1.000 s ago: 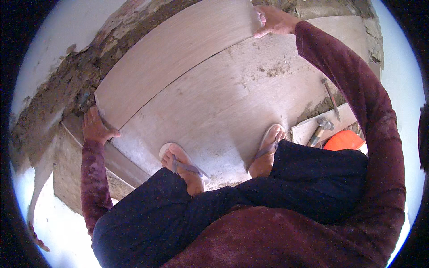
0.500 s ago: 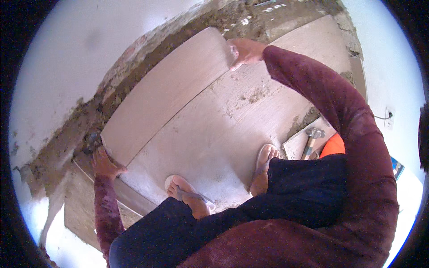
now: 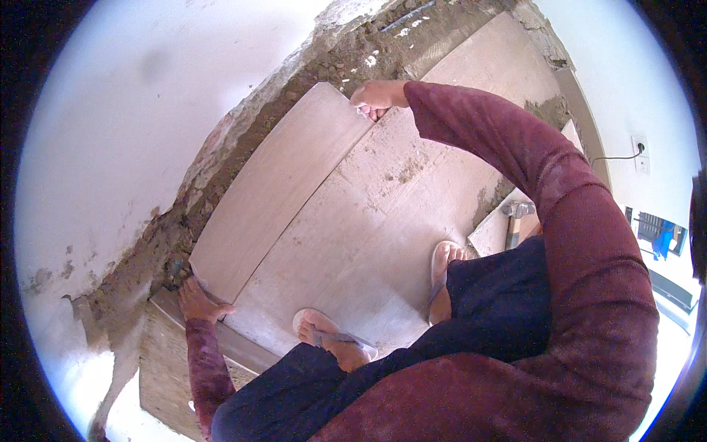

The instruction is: The person places a rectangular tile onto a prepared floor surface and uses a hammer and chisel to break and adjust the tile edges for fit. The person repeatedly chips away at the tile's edge while seated on the floor.

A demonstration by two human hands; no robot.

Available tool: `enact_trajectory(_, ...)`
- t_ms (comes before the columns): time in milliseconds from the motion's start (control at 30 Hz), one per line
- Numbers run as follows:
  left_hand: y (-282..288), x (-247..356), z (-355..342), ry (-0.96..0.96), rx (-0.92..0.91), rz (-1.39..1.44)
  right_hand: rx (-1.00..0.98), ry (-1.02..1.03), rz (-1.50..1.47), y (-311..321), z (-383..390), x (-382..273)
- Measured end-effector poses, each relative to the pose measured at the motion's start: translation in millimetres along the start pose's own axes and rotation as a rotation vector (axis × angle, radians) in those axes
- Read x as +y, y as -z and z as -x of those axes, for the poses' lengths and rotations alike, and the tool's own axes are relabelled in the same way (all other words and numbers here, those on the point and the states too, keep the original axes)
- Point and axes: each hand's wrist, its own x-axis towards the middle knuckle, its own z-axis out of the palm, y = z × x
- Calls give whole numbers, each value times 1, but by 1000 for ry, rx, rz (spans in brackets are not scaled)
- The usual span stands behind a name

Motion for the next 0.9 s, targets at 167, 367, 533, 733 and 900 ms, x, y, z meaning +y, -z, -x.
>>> enact_trajectory(167,-8,1,-12,-44,25,-14,-46,-22,-150,14,-4,38)
enact_trajectory(367,28,17,1,5,-138,73,16,140,-17,1,12,7)
enact_trajectory(533,-4,-2,-1,-40,40,22,58,81,-13,-3,17,-11)
enact_trajectory(733,34,30,-5,-31,5,215,311,570,838,31,18,23)
enact_trajectory(900,26,27,27,-24,151,279,293,74,310,19,113,-29)
